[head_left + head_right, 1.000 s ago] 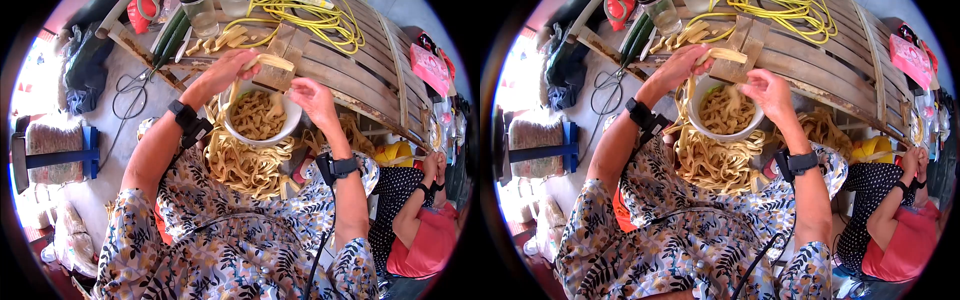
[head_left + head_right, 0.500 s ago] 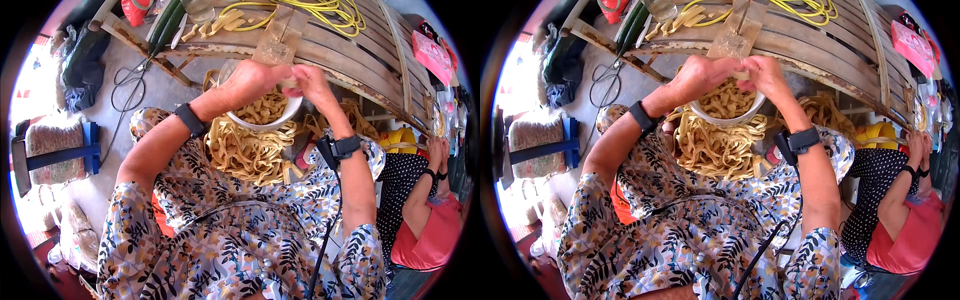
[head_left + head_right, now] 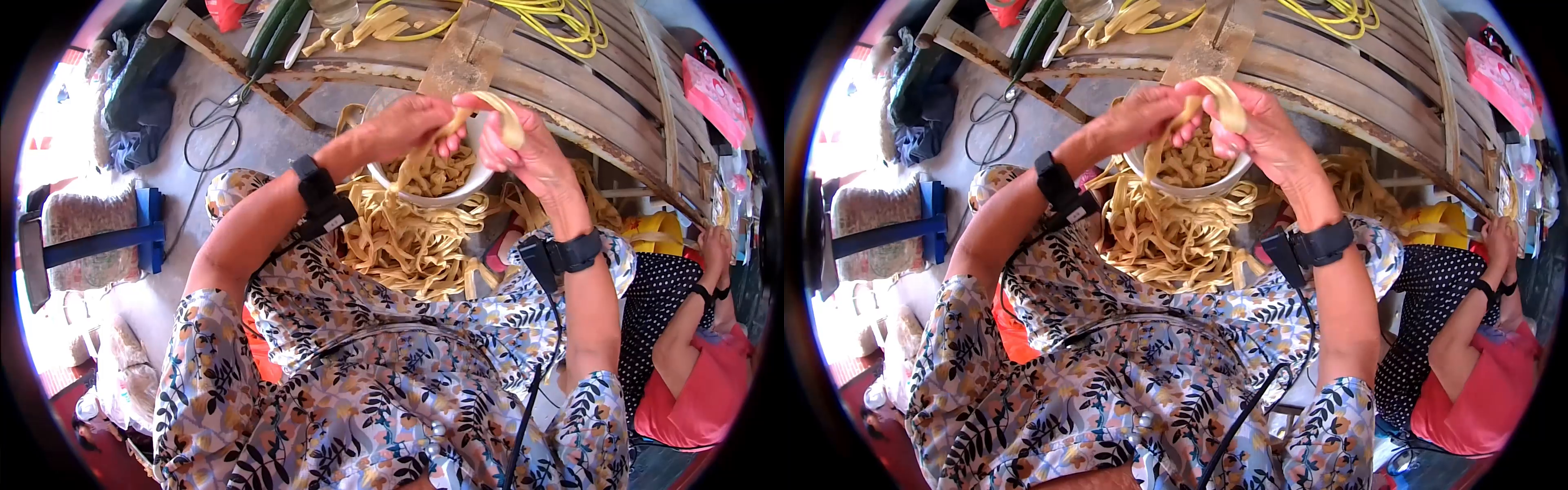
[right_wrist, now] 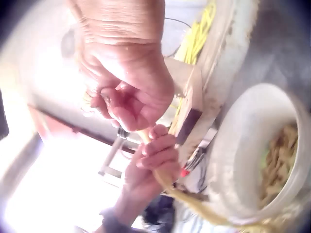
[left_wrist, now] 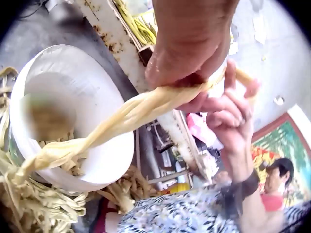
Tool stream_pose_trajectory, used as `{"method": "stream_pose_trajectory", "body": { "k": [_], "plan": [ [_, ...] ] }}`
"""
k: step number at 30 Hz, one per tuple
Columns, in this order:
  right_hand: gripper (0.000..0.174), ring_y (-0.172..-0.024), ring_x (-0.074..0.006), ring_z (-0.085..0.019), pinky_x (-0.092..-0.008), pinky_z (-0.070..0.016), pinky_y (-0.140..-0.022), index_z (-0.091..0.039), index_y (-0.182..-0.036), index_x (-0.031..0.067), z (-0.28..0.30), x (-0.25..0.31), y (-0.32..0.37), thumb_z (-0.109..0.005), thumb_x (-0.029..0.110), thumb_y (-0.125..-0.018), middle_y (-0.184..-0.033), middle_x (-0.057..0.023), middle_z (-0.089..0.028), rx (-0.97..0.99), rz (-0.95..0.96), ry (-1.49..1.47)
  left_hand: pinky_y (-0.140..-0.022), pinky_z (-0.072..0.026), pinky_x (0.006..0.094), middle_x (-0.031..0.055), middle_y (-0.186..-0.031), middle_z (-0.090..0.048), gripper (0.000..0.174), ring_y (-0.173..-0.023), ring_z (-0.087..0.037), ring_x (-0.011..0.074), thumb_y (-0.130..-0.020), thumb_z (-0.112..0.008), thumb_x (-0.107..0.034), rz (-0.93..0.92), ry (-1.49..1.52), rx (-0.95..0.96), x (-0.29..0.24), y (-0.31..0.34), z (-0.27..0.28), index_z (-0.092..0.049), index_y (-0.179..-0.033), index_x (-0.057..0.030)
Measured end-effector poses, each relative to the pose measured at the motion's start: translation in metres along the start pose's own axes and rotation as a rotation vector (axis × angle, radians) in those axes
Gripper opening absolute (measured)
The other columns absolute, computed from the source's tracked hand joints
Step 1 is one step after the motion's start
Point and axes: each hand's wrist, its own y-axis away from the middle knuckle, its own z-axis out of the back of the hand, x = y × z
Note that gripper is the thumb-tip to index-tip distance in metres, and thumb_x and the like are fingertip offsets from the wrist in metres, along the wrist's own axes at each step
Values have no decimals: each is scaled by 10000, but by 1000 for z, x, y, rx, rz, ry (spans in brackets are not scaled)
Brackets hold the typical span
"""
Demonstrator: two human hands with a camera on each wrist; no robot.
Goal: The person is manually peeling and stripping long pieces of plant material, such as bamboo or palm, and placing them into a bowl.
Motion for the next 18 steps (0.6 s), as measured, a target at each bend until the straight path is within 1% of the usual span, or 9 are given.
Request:
{"method": "stream_pose_trajectory", "body": {
  "k": [2, 3, 6, 7, 10, 11, 14, 15, 18],
  "plan": [
    [384, -436, -8, -417, -157, -353, -445, -543, -1113, 20, -1, -1, -6, -621, 226, -798, -736, 1, -587, -118, 112, 238, -465, -391, 168, 23, -673, -544, 350, -492, -480, 51, -917, -394, -353, 96, 69, 114, 6, -3, -10, -517, -949, -27],
    [407, -457, -11, -423, -156, -355, -457, -556, -1102, 21, -4, 3, -4, -644, 254, -780, -704, 9, -585, -162, 108, 393, -428, -321, 154, -8, -628, -511, 379, -411, -400, 28, -907, -396, -393, 73, 197, 180, 10, -2, -14, -507, -932, -32],
    [378, -474, -18, -457, -161, -370, -457, -578, -1071, 26, 2, -6, -5, -652, 248, -775, -678, 19, -580, -218, 150, 589, -412, -248, 143, -23, -620, -494, 419, -382, -341, 6, -886, -413, -430, 124, 505, 392, 22, -7, -16, -495, -961, -26],
    [343, -506, -25, -504, -173, -392, -456, -588, -1043, 22, -2, -2, -2, -651, 230, -778, -672, 16, -578, -225, 148, 596, -421, -247, 143, -21, -626, -488, 448, -385, -332, -9, -865, -433, -449, 152, 510, 403, 20, -5, -17, -481, -989, -21],
    [311, -482, -23, -504, -171, -397, -445, -595, -1024, 28, -10, -1, -1, -653, 206, -775, -694, 10, -581, -141, 66, 690, -429, -264, 148, -15, -635, -489, 430, -378, -321, 1, -850, -471, -432, 196, 551, 374, 21, -1, -25, -492, -965, -18],
    [246, -507, -68, -515, -204, -417, -484, -618, -968, 50, -18, 1, 0, -659, 162, -753, -712, 9, -587, -176, 25, 556, -433, -282, 154, -13, -646, -499, 339, -400, -344, 5, -864, -509, -346, 202, 535, 263, 15, 0, -29, -517, -913, -10],
    [201, -579, -157, -545, -248, -436, -553, -633, -913, 72, 5, -19, -14, -662, 138, -725, -730, -10, -597, -460, 678, 1163, -434, -302, 148, 5, -692, -538, 246, -442, -385, 10, -883, -503, -241, 73, 493, -52, 16, -8, -27, -539, -901, 2],
    [181, -679, -234, -554, -274, -436, -608, -639, -880, 79, 9, -22, -13, -650, 167, -722, -736, -43, -593, -581, 632, 1279, -452, -340, 145, 22, -726, -569, 207, -481, -432, 25, -895, -467, -185, -7, 361, -172, 15, -12, -23, -547, -910, 6],
    [159, -546, -85, -480, -212, -389, -534, -650, -843, 32, 5, -23, -14, -642, 163, -754, -688, -7, -584, -611, 397, 1230, -475, -377, 146, 43, -737, -590, 216, -500, -467, 42, -897, -466, -183, -70, 63, -495, 2, -10, -33, -554, -920, 12]
  ]
}}
